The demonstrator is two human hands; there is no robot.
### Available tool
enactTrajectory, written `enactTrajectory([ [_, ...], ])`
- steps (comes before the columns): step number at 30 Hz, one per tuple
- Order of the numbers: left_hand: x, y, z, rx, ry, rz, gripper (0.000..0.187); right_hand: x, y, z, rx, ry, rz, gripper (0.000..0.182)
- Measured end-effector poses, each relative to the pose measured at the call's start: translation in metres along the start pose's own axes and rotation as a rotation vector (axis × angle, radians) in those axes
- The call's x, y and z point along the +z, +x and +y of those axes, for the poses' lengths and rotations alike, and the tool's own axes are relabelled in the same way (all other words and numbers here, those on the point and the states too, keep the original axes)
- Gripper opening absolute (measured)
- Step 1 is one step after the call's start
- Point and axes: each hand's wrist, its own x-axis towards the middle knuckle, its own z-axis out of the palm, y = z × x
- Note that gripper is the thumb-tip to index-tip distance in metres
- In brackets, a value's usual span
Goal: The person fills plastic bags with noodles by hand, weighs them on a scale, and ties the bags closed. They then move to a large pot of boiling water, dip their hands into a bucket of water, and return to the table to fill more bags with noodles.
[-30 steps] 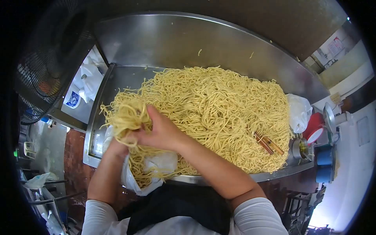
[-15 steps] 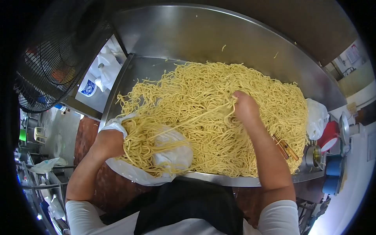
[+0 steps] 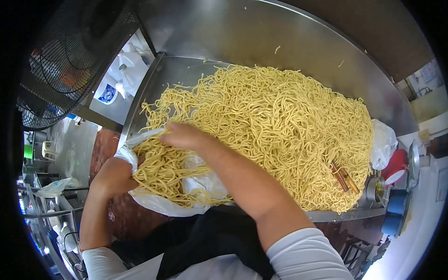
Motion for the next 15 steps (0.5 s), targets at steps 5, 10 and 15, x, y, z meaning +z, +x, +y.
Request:
enactTrajectory([
  [5,0.027,-0.001,-0.032,-0.006,0.042,0.044,0.048,-0.026,-0.053,0.015,0.005,-0.250,-0.281,0.078],
  [10,-0.007,0.008,-0.011,-0.063,-0.006,-0.042,0.056,0.008,-0.154,0.051,-0.260,-0.588,-0.065,0.094],
  [15,-0.022,0.013,-0.008,0.064,-0.130,0.061,0.060,0.044,-0.160,0.060,-0.250,-0.651,0.304,0.070],
])
